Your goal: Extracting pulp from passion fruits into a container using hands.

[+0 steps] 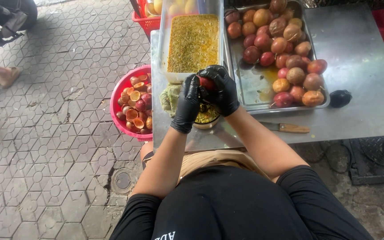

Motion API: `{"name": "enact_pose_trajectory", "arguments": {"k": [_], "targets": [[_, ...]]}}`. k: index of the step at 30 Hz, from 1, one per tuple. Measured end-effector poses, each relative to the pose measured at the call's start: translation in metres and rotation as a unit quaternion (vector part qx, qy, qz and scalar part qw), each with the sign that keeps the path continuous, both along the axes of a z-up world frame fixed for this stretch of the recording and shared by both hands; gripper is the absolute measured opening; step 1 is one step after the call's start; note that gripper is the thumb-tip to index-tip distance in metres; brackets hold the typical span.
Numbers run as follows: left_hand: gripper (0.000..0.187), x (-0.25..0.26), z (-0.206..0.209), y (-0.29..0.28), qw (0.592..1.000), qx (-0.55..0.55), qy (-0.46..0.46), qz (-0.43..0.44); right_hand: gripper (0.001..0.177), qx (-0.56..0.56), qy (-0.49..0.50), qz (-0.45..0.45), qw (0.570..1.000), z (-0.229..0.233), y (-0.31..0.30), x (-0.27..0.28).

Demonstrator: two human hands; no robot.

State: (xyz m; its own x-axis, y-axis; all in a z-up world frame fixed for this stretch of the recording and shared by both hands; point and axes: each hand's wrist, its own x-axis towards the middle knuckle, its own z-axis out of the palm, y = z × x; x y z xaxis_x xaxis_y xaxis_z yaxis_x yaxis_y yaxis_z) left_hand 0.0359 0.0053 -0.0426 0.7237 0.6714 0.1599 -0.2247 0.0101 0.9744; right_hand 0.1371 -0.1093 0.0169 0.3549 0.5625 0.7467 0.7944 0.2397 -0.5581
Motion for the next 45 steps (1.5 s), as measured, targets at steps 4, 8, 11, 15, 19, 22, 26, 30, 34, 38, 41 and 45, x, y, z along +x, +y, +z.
{"name": "enact_pose_trajectory", "arguments": {"k": [4, 8, 11, 15, 19, 22, 26, 30, 34, 38, 41, 45], "targets": [[0.037, -0.001, 0.015, -0.017, 0.999, 0.027, -0.043, 0.01, 0.032, 0.061, 0.007, -0.04, 0.997, 0.004, 0.007, -0.005], [0.037, 0.004, 0.004, -0.011, 0.972, -0.185, -0.141, -0.031, 0.029, 0.157, 0.221, -0.041, 0.962, -0.02, 0.026, 0.004], [0.042, -0.001, 0.002, 0.001, 0.972, -0.179, -0.147, -0.048, 0.038, 0.198, 0.521, 0.074, 0.827, -0.032, 0.034, 0.019], [0.051, -0.018, -0.001, 0.021, 0.98, -0.123, -0.151, -0.048, 0.037, 0.015, 0.644, 0.159, 0.748, -0.025, 0.011, 0.021], [0.05, -0.02, -0.017, 0.025, 0.926, -0.303, -0.224, -0.032, 0.034, -0.19, 0.27, 0.06, 0.942, 0.003, -0.011, -0.007], [0.049, -0.015, -0.033, 0.015, 0.944, -0.251, -0.211, 0.033, 0.035, -0.213, -0.117, 0.044, 0.969, 0.009, -0.009, -0.021], [0.046, -0.013, -0.039, 0.003, 0.953, -0.178, -0.219, 0.111, 0.017, -0.185, -0.113, 0.052, 0.975, -0.024, 0.015, -0.014], [0.044, -0.018, -0.032, -0.006, 0.946, -0.153, -0.248, 0.139, 0.018, -0.185, -0.084, 0.041, 0.978, -0.043, 0.023, -0.013], [0.042, -0.02, -0.038, -0.009, 0.947, -0.139, -0.252, 0.143, 0.019, -0.171, -0.084, 0.046, 0.981, -0.042, 0.021, -0.012], [0.042, -0.025, -0.041, -0.012, 0.959, -0.108, -0.206, 0.163, 0.019, -0.206, -0.086, 0.025, 0.975, -0.036, 0.017, -0.014], [0.043, -0.025, -0.049, -0.011, 0.968, -0.073, -0.152, 0.186, 0.021, -0.201, -0.094, 0.034, 0.974, -0.029, 0.017, -0.014], [0.043, -0.025, -0.058, -0.008, 0.972, -0.009, -0.127, 0.2, 0.029, -0.194, -0.115, 0.049, 0.973, -0.015, 0.017, -0.017]]}}
